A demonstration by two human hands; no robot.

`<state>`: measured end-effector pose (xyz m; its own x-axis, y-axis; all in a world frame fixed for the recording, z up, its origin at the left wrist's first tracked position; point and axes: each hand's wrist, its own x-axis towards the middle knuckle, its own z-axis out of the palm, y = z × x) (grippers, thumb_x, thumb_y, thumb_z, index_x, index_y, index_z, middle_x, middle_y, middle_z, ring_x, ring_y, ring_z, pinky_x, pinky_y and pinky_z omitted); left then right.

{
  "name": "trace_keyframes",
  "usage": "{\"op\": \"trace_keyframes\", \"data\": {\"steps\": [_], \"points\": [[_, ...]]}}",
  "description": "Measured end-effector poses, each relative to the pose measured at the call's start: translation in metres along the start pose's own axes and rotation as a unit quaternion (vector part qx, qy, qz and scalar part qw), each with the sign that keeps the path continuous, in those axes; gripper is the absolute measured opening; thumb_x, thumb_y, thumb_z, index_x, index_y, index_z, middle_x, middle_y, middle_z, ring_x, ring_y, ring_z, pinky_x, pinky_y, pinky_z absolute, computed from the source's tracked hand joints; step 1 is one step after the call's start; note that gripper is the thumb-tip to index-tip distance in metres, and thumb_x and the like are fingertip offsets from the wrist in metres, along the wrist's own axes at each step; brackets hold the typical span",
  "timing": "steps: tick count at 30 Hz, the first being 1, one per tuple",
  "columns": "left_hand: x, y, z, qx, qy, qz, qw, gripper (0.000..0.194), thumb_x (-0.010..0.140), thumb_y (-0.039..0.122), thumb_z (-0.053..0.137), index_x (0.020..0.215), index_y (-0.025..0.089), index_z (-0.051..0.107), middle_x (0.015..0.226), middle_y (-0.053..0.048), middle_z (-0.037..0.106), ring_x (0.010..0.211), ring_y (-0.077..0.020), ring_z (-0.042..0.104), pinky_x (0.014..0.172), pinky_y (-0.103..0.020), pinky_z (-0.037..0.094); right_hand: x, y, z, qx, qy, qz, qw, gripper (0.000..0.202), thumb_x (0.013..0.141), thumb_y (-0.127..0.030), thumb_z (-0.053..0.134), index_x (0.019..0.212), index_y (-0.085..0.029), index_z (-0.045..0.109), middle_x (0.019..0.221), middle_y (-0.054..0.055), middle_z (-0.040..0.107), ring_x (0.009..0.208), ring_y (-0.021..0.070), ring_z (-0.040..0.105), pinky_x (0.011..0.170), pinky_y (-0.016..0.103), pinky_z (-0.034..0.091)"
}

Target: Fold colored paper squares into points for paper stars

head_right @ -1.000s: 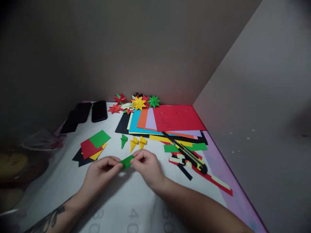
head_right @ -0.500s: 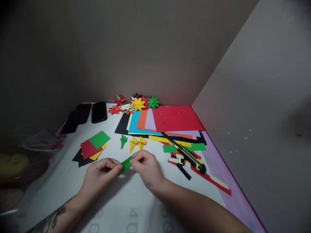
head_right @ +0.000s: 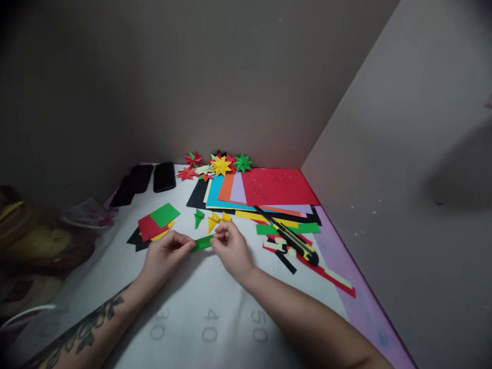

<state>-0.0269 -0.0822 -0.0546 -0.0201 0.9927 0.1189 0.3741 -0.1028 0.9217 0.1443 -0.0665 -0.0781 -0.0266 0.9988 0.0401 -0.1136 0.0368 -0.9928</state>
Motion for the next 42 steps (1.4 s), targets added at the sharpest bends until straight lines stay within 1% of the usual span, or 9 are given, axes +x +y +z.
{"op": "trace_keyframes", "data": {"steps": [3,5,8,12,15,20,24,33,42], "points": [[0.002,-0.004,-0.002,0.013,0.015,0.010,1.000,0.016,0.071,0.028,0.065,0.067,0.017,0.054,0.064,0.001,0.063,0.059,-0.0131,0.058,0.057,-0.023,0.044,-0.001,0.003,-0.002,-0.008,0.007,-0.027,1.000,0.019,0.068,-0.017,0.059,0.083,-0.021,0.048,0.071,-0.004,0.053,0.066,0.0128,0.053,0.062,0.025,0.041],[0.001,-0.007,-0.003,0.008,-0.003,0.017,1.000,0.013,0.072,0.027,0.064,0.075,0.017,0.057,0.066,0.001,0.063,0.062,-0.0141,0.059,0.058,-0.024,0.045,-0.003,0.004,-0.004,-0.028,0.019,-0.058,0.998,0.016,0.069,-0.017,0.058,0.081,-0.021,0.049,0.072,-0.004,0.051,0.066,0.0126,0.051,0.064,0.025,0.041],[-0.004,-0.009,-0.003,0.039,-0.045,0.061,0.996,0.022,0.077,0.026,0.058,0.096,0.017,0.063,0.072,-0.001,0.065,0.066,-0.0148,0.059,0.063,-0.025,0.045,-0.008,0.002,-0.006,-0.089,0.019,-0.097,0.991,0.010,0.069,-0.017,0.055,0.076,-0.021,0.050,0.070,-0.004,0.050,0.066,0.0130,0.048,0.064,0.025,0.039],[-0.014,-0.007,-0.001,0.121,-0.082,0.122,0.982,0.016,0.079,0.027,0.053,0.079,0.017,0.066,0.078,-0.004,0.065,0.072,-0.0164,0.058,0.065,-0.026,0.043,-0.019,-0.006,-0.005,-0.140,0.002,-0.140,0.980,0.005,0.070,-0.017,0.052,0.073,-0.020,0.050,0.069,-0.003,0.049,0.066,0.0135,0.047,0.065,0.026,0.039],[-0.021,-0.002,0.001,0.119,-0.077,0.137,0.980,0.017,0.080,0.027,0.052,0.073,0.017,0.063,0.075,-0.004,0.062,0.071,-0.0163,0.056,0.065,-0.025,0.042,-0.028,-0.010,-0.001,-0.154,-0.012,-0.156,0.976,0.005,0.071,-0.017,0.052,0.074,-0.020,0.050,0.070,-0.003,0.051,0.068,0.0140,0.049,0.067,0.026,0.040],[-0.029,0.007,0.003,0.063,-0.066,0.120,0.989,0.017,0.076,0.028,0.056,0.064,0.017,0.062,0.068,-0.002,0.060,0.067,-0.0152,0.053,0.062,-0.025,0.039,-0.034,-0.004,0.005,-0.133,-0.027,-0.162,0.977,0.008,0.072,-0.018,0.053,0.079,-0.021,0.050,0.074,-0.002,0.053,0.070,0.0144,0.052,0.070,0.028,0.043],[-0.033,0.013,0.005,0.032,-0.034,0.096,0.994,0.018,0.075,0.030,0.056,0.064,0.017,0.062,0.066,-0.002,0.060,0.064,-0.0152,0.053,0.060,-0.025,0.039,-0.034,0.004,0.012,-0.059,-0.039,-0.126,0.989,0.035,0.068,-0.019,0.059,0.102,-0.021,0.048,0.083,0.000,0.058,0.078,0.0154,0.057,0.073,0.028,0.045],[-0.039,0.009,0.016,-0.036,-0.026,0.059,0.997,0.019,0.075,0.034,0.056,0.073,0.015,0.059,0.066,0.000,0.059,0.061,-0.0138,0.053,0.057,-0.023,0.041,-0.041,-0.004,0.014,-0.067,-0.023,-0.104,0.992,0.022,0.067,-0.019,0.059,0.082,-0.021,0.043,0.064,-0.007,0.051,0.056,0.0107,0.049,0.054,0.022,0.038],[-0.047,0.007,0.022,-0.042,-0.037,0.038,0.998,0.019,0.071,0.032,0.060,0.081,0.016,0.055,0.068,0.002,0.057,0.060,-0.0125,0.051,0.055,-0.022,0.039,-0.044,-0.003,0.010,-0.092,-0.008,-0.098,0.991,0.028,0.065,-0.018,0.058,0.089,-0.022,0.045,0.067,-0.005,0.058,0.061,0.0142,0.055,0.060,0.026,0.043]]}}
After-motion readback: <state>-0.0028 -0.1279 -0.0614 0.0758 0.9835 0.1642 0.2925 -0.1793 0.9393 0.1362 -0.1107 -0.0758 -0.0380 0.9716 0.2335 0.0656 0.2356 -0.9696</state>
